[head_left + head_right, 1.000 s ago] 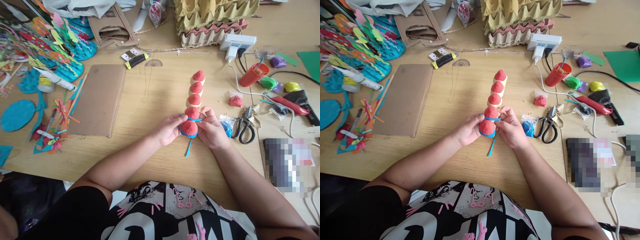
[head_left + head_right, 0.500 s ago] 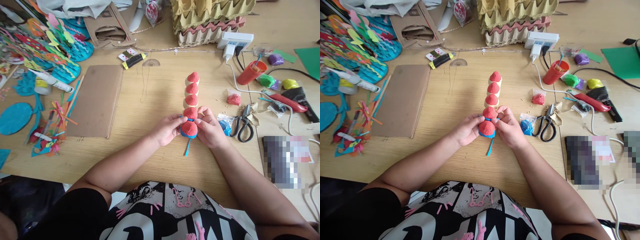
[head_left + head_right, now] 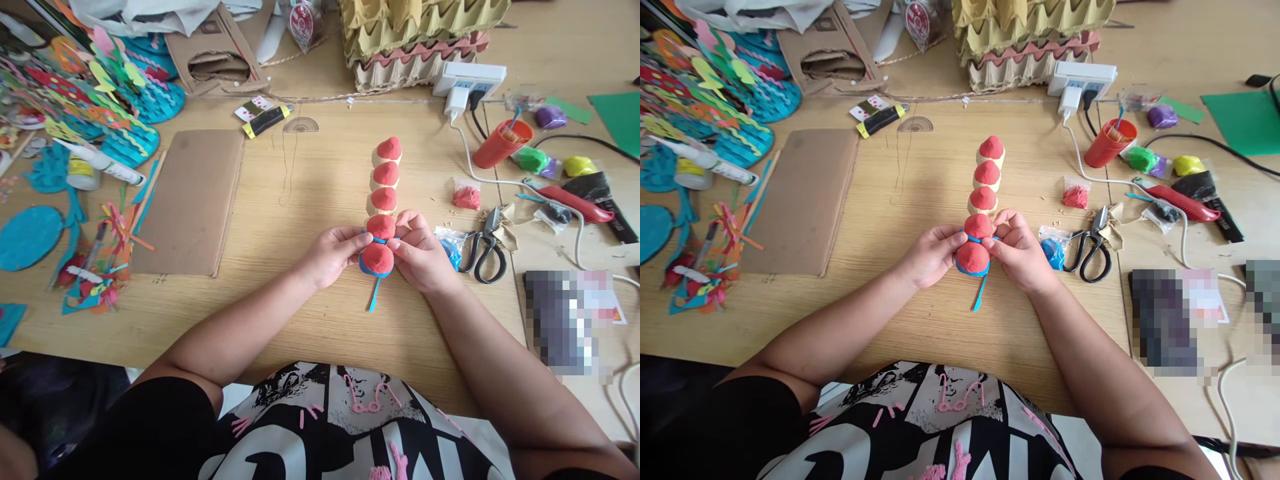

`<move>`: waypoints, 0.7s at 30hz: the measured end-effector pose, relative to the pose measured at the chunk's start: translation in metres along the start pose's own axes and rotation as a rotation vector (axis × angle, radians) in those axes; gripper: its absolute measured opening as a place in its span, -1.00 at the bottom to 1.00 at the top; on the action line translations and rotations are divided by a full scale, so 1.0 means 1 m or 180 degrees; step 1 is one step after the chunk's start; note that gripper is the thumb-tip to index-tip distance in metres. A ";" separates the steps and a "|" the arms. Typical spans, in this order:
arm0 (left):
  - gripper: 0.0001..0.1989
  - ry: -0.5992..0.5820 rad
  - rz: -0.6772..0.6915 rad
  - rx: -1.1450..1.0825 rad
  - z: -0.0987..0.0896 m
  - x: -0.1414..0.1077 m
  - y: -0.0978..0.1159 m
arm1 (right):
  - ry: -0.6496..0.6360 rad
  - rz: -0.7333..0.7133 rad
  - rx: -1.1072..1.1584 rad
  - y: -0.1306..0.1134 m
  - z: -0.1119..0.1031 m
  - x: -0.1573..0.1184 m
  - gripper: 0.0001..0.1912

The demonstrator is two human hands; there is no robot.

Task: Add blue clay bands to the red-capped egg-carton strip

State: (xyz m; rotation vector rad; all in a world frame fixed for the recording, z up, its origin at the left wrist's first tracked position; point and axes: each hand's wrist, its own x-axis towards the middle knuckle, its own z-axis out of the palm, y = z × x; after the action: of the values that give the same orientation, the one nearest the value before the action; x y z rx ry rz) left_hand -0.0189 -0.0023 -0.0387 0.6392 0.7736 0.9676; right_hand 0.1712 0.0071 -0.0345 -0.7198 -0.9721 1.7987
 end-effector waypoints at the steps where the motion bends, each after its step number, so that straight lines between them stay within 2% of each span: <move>1: -0.57 0.0000 0.0025 0.0038 0.000 0.000 0.000 | 0.0022 0.0001 -0.0025 0.000 0.000 0.000 -0.53; 5: -0.55 -0.0064 0.0103 0.0093 0.000 0.000 0.002 | 0.0026 -0.0014 -0.0071 0.000 0.000 0.001 -0.52; 11: -0.62 -0.0401 0.0080 -0.0096 -0.004 -0.001 0.005 | -0.0052 -0.0085 -0.0035 0.000 -0.001 0.000 -0.54; 21: -0.60 -0.0294 -0.0100 -0.0415 0.000 -0.001 0.006 | -0.0074 -0.0104 -0.0235 -0.002 0.002 -0.001 -0.51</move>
State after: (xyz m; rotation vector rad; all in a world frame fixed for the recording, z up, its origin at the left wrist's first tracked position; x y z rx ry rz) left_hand -0.0216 -0.0007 -0.0341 0.5529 0.6318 0.9450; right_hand 0.1711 0.0065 -0.0316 -0.7258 -1.0645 1.7539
